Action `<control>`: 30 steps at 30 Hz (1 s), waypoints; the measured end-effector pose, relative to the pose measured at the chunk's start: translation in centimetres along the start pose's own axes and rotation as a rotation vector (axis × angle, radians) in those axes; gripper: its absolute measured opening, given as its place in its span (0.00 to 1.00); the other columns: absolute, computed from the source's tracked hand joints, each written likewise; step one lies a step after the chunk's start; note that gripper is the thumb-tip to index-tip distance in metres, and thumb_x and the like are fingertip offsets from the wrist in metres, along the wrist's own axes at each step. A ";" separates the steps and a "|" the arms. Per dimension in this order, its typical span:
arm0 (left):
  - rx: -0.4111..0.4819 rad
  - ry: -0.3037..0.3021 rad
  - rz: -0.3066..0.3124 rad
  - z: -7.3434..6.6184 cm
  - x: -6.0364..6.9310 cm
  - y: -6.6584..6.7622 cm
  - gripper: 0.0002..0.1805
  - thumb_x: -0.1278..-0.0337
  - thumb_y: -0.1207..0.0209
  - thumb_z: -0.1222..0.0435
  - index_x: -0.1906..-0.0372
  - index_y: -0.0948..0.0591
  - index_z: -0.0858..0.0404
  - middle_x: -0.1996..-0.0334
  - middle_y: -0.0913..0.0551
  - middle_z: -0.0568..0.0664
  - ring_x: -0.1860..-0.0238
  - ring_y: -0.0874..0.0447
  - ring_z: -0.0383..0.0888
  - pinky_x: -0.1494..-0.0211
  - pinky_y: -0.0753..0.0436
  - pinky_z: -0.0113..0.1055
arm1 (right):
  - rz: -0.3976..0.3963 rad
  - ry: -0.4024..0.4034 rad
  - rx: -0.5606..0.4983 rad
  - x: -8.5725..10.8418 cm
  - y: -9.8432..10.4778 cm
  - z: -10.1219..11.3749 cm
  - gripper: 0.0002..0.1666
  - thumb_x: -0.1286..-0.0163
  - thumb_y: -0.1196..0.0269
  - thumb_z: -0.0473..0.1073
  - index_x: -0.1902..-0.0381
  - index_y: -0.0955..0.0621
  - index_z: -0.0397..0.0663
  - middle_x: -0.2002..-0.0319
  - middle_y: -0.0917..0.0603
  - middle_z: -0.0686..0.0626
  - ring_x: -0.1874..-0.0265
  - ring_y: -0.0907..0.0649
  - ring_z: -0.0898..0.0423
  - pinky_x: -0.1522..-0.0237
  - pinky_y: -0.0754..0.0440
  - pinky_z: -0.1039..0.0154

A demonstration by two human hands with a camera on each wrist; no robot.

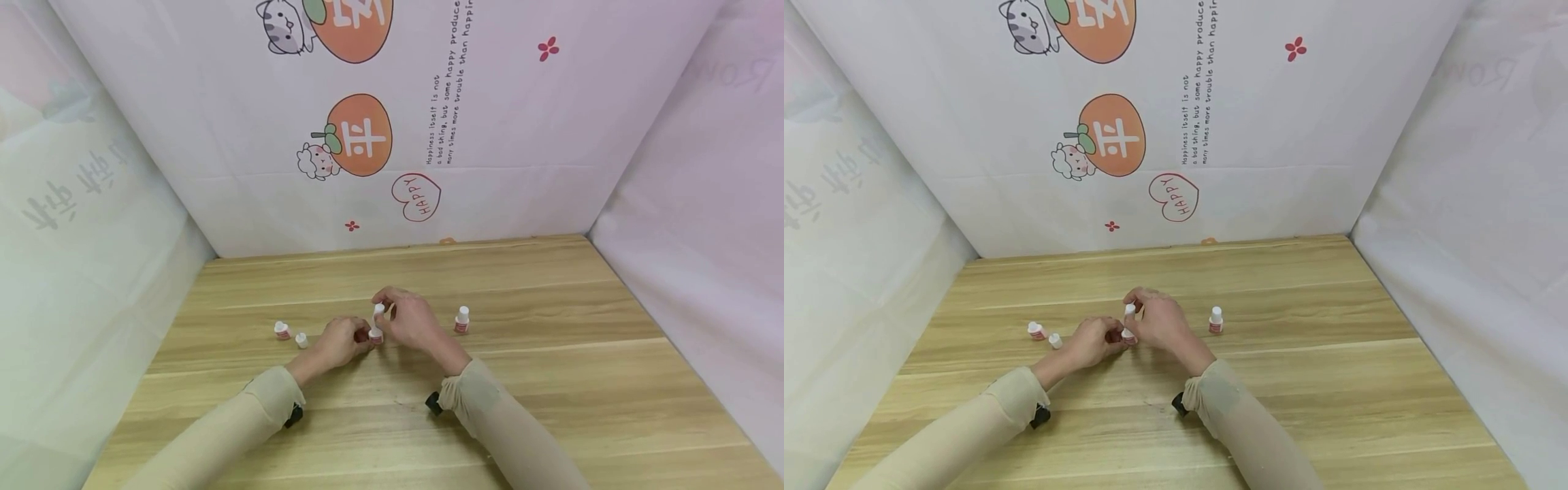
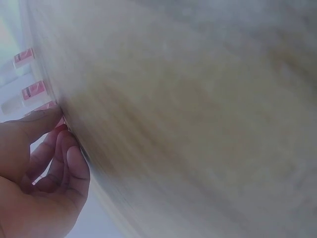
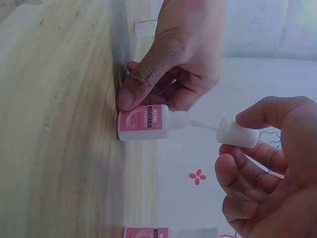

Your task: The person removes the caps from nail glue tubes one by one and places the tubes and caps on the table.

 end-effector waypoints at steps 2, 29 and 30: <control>-0.001 0.007 -0.002 0.1 0.0 0.0 0.04 0.44 0.30 0.62 0.66 0.14 0.57 0.71 0.16 0.44 0.69 0.22 0.36 0.64 0.23 0.29 | -0.004 -0.002 -0.007 0.0 0.1 -0.1 0.14 0.36 0.36 0.43 0.52 0.18 0.54 0.63 0.16 0.54 0.67 0.18 0.55 0.65 0.23 0.66; -0.029 0.039 -0.016 1.3 2.0 0.9 0.07 0.44 0.30 0.59 0.71 0.15 0.55 0.79 0.20 0.40 0.76 0.28 0.33 0.71 0.27 0.27 | -0.017 -0.030 -0.060 -0.2 0.5 -0.5 0.10 0.34 0.32 0.50 0.62 0.21 0.55 0.73 0.20 0.58 0.74 0.24 0.64 0.70 0.26 0.69; -0.029 0.038 -0.017 1.4 2.2 0.9 0.07 0.43 0.30 0.59 0.72 0.16 0.55 0.79 0.20 0.40 0.77 0.28 0.33 0.72 0.28 0.27 | -0.015 -0.024 -0.064 -0.2 0.4 -0.3 0.10 0.35 0.31 0.50 0.63 0.21 0.55 0.73 0.20 0.58 0.74 0.24 0.64 0.70 0.26 0.69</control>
Point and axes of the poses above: each hand's wrist, its own x-axis away from the middle knuckle, its own y-axis out of the back of the hand, z = x × y, the point moved 4 cm from there along -x, towards the middle knuckle
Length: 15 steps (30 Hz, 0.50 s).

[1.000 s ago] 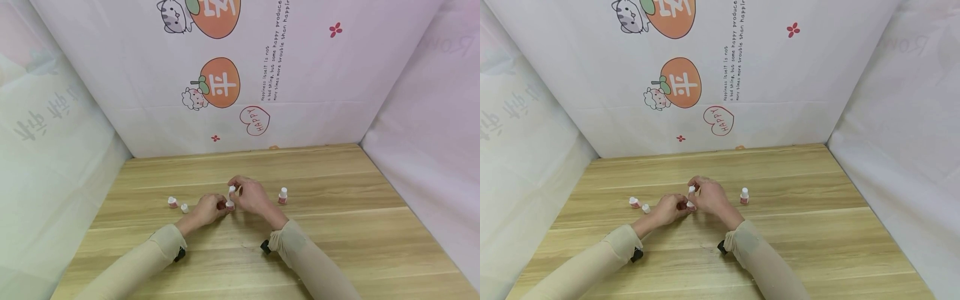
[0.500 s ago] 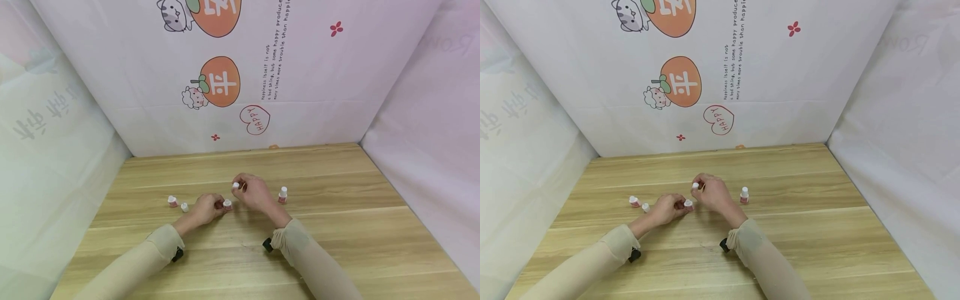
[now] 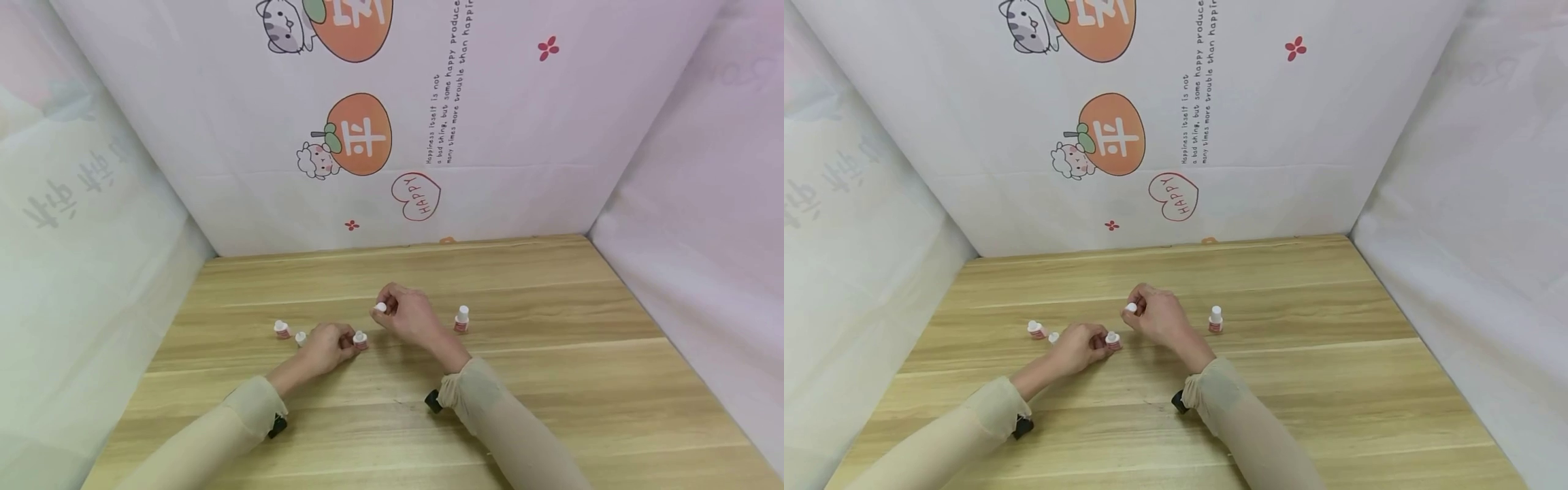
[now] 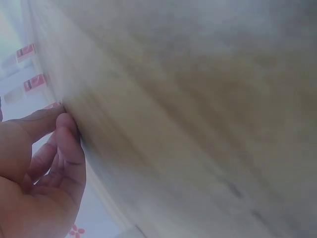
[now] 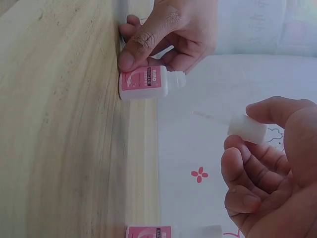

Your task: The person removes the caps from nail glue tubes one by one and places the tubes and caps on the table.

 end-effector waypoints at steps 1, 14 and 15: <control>-0.001 -0.001 -0.002 0.1 0.1 0.1 0.07 0.43 0.30 0.59 0.72 0.16 0.55 0.80 0.20 0.39 0.77 0.28 0.33 0.72 0.28 0.27 | -0.001 0.005 -0.002 0.0 -0.1 0.1 0.10 0.36 0.31 0.50 0.63 0.21 0.55 0.73 0.19 0.58 0.74 0.24 0.64 0.70 0.26 0.69; 0.006 -0.016 0.001 0.7 1.8 0.8 0.09 0.43 0.30 0.61 0.74 0.18 0.56 0.82 0.22 0.40 0.78 0.30 0.32 0.73 0.29 0.26 | 0.048 0.000 0.055 -0.3 -0.9 0.7 0.11 0.39 0.30 0.47 0.64 0.22 0.56 0.71 0.19 0.57 0.73 0.24 0.62 0.68 0.25 0.67; 0.007 -0.019 0.001 0.8 1.9 0.9 0.09 0.43 0.30 0.60 0.74 0.18 0.56 0.82 0.22 0.40 0.78 0.31 0.32 0.74 0.29 0.26 | 0.055 -0.002 0.059 -0.3 -1.0 0.8 0.11 0.39 0.30 0.47 0.63 0.22 0.56 0.71 0.19 0.57 0.73 0.24 0.62 0.68 0.25 0.67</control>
Point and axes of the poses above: each hand's wrist, its own x-axis away from the middle knuckle, its own y-axis out of the back of the hand, z = x × y, the point moved 4 cm from there along -x, towards the middle knuckle
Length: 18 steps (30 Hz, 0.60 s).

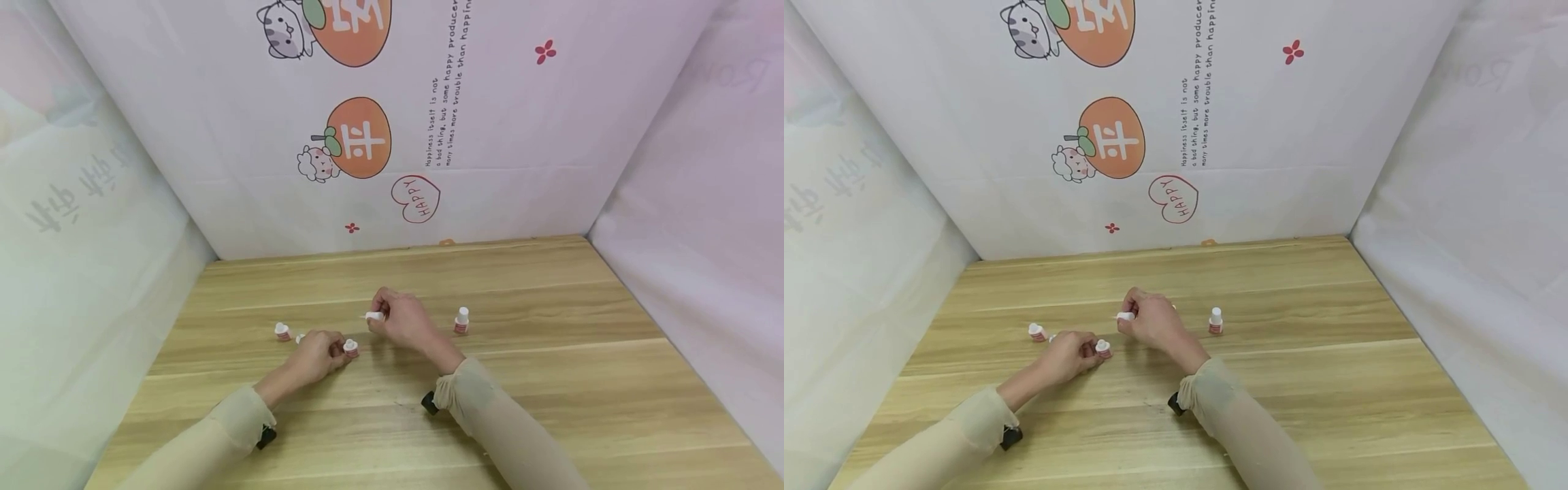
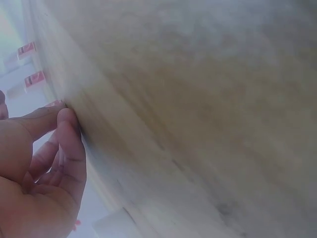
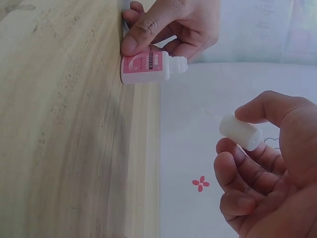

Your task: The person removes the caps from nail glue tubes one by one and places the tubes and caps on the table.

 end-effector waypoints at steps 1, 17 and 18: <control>0.001 -0.001 0.000 0.1 0.1 0.0 0.09 0.43 0.30 0.60 0.74 0.18 0.56 0.82 0.22 0.40 0.78 0.30 0.32 0.74 0.29 0.26 | 0.008 -0.005 0.002 0.0 -0.1 0.0 0.11 0.39 0.30 0.47 0.61 0.21 0.56 0.71 0.19 0.57 0.73 0.24 0.62 0.68 0.25 0.67; 0.001 0.009 -0.013 1.1 2.1 0.8 0.11 0.45 0.29 0.60 0.76 0.20 0.54 0.82 0.23 0.38 0.80 0.32 0.29 0.75 0.30 0.25 | 0.036 0.045 0.080 -0.2 -1.4 0.8 0.07 0.35 0.33 0.49 0.60 0.19 0.61 0.67 0.19 0.59 0.69 0.23 0.64 0.65 0.24 0.68; -0.003 0.006 -0.016 1.2 2.2 0.8 0.11 0.45 0.29 0.60 0.76 0.20 0.54 0.82 0.23 0.38 0.79 0.32 0.29 0.75 0.30 0.25 | 0.044 0.044 0.086 -0.2 -1.6 0.8 0.07 0.35 0.34 0.49 0.60 0.19 0.61 0.67 0.19 0.59 0.68 0.23 0.64 0.65 0.24 0.68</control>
Point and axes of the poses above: each hand's wrist, its own x-axis away from the middle knuckle, its own y-axis out of the back of the hand, z = x × y, the point moved 4 cm from there along -x, towards the middle knuckle
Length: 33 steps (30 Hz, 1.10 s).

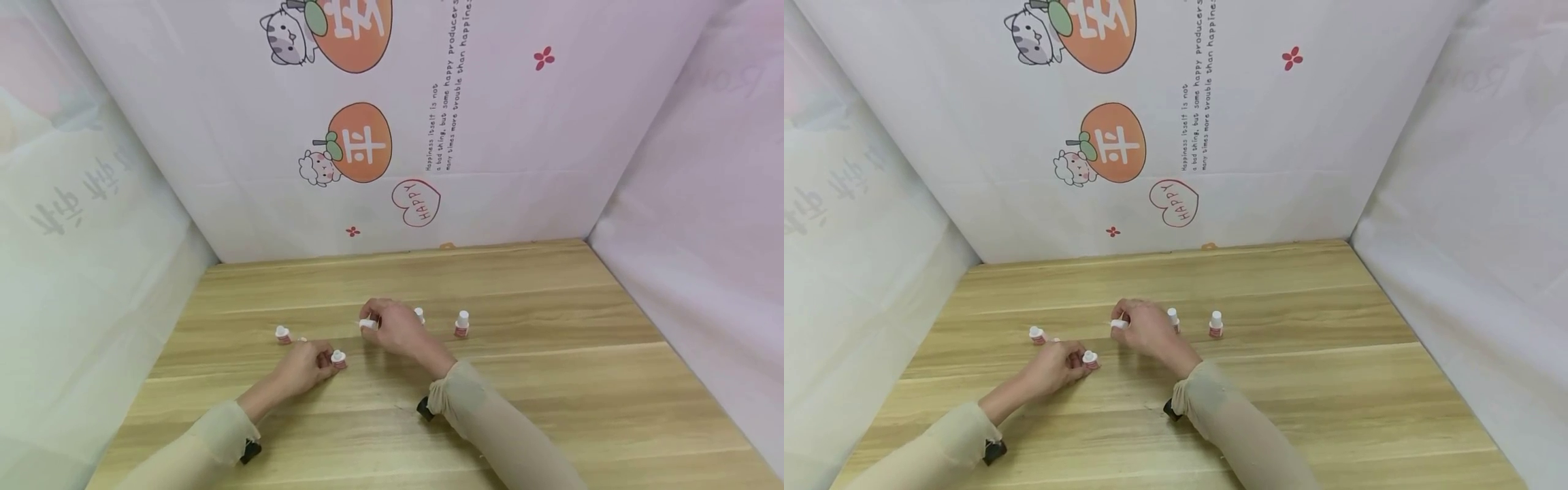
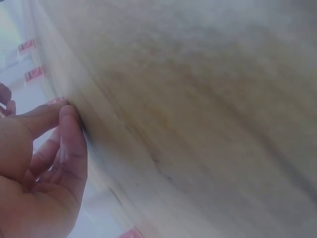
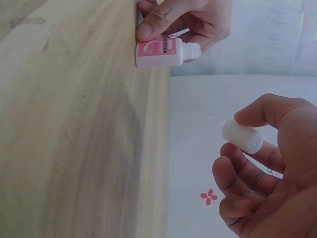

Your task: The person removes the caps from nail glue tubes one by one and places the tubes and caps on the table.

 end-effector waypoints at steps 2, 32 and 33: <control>-0.002 -0.005 -0.005 0.1 0.1 0.1 0.11 0.45 0.29 0.60 0.76 0.20 0.55 0.82 0.22 0.38 0.80 0.32 0.29 0.75 0.29 0.25 | 0.013 0.001 0.015 -0.1 -0.1 0.1 0.07 0.34 0.34 0.50 0.59 0.19 0.61 0.66 0.19 0.59 0.68 0.22 0.64 0.65 0.24 0.69; -0.010 -0.005 -0.046 2.0 2.8 1.8 0.10 0.48 0.28 0.60 0.73 0.19 0.56 0.81 0.24 0.39 0.79 0.32 0.28 0.74 0.27 0.25 | 0.096 0.034 0.056 -1.5 -2.5 1.9 0.11 0.36 0.32 0.46 0.56 0.17 0.54 0.62 0.13 0.55 0.62 0.17 0.61 0.56 0.21 0.65; -0.004 -0.003 -0.044 2.0 2.9 1.9 0.10 0.47 0.28 0.60 0.73 0.19 0.56 0.81 0.24 0.39 0.79 0.32 0.28 0.74 0.27 0.25 | 0.096 0.042 0.057 -1.5 -2.6 2.0 0.11 0.36 0.32 0.46 0.56 0.17 0.53 0.63 0.13 0.55 0.62 0.17 0.61 0.56 0.22 0.65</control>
Point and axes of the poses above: each hand's wrist, its own x-axis away from the middle knuckle, its own y-axis out of the back of the hand, z = x × y, the point moved 4 cm from there along -x, towards the middle knuckle
